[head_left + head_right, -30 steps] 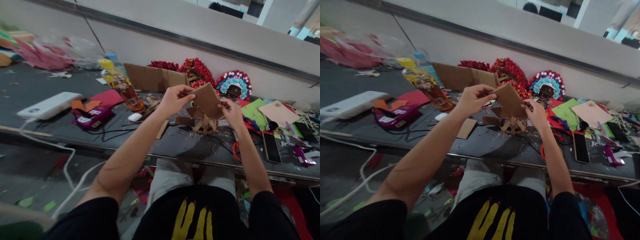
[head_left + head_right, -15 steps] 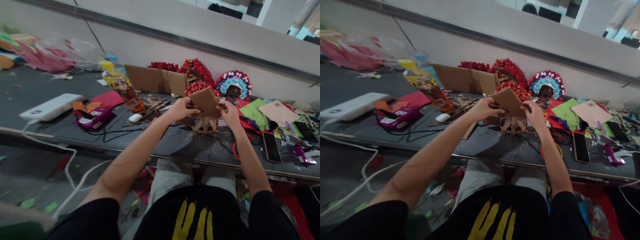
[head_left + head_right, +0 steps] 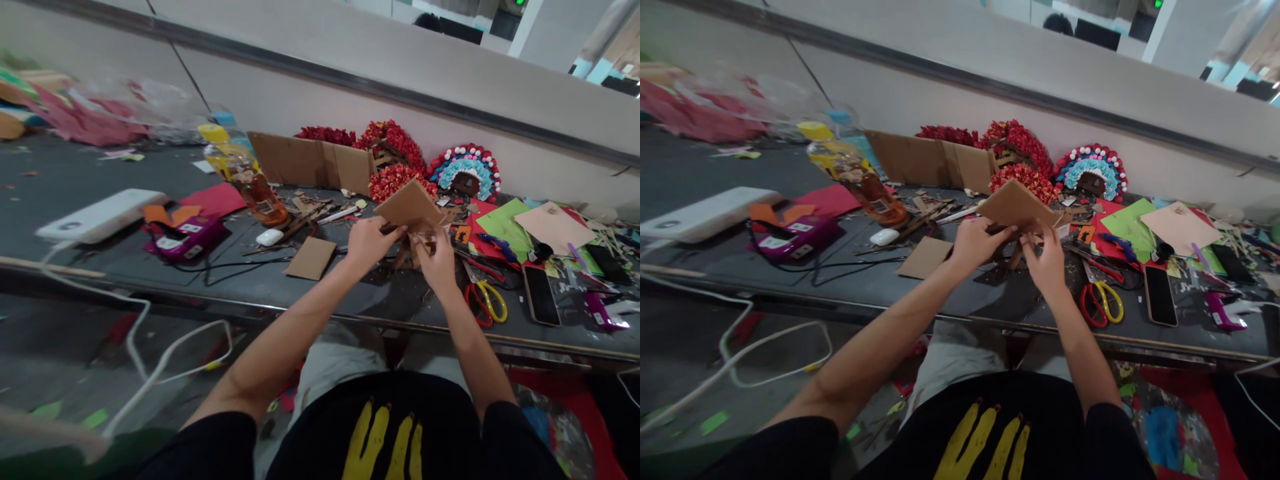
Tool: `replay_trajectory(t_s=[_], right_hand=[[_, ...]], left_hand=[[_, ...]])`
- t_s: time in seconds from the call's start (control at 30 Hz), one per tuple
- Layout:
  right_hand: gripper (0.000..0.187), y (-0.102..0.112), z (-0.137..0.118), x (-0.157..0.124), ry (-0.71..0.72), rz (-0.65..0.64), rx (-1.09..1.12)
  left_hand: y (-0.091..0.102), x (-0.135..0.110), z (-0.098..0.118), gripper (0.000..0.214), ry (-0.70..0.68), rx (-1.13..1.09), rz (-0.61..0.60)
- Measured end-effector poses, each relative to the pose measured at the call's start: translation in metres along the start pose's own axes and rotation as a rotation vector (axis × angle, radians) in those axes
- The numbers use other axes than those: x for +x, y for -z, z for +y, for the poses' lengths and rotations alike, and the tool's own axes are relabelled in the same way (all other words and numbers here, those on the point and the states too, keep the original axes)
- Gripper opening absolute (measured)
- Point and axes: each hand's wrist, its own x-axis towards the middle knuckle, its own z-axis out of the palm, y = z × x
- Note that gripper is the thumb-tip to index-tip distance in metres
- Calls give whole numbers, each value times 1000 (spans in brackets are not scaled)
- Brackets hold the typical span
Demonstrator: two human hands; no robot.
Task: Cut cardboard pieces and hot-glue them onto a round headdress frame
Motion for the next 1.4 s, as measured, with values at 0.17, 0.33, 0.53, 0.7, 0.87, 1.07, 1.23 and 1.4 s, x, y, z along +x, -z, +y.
replay_trajectory(t_s=[0.17,0.33,0.53,0.7,0.87,1.07,1.23,1.4], right_hand=[[71,-18,-7,-15,-92,-147,303],[70,6,-24,-4,-119,-266,261],[36,35,-24,14,-113,-272,29],[37,50,9,35,-218,-343,106],[39,56,27,41,-295,-279,324],[43,52,29,40,-356,-42,561],[42,54,33,36,-401,23,606],[45,54,36,30,-445,43,629]], left_hand=[[-16,-35,18,32,-12,148,80],[-20,-52,28,55,-124,29,-42],[-18,-64,40,70,-225,-55,-179],[-8,-64,37,38,-350,-48,-60],[11,-28,9,34,-295,76,297],[18,12,-6,37,-309,158,-33],[17,26,2,41,-294,43,-196],[13,34,4,34,-210,-148,-278]])
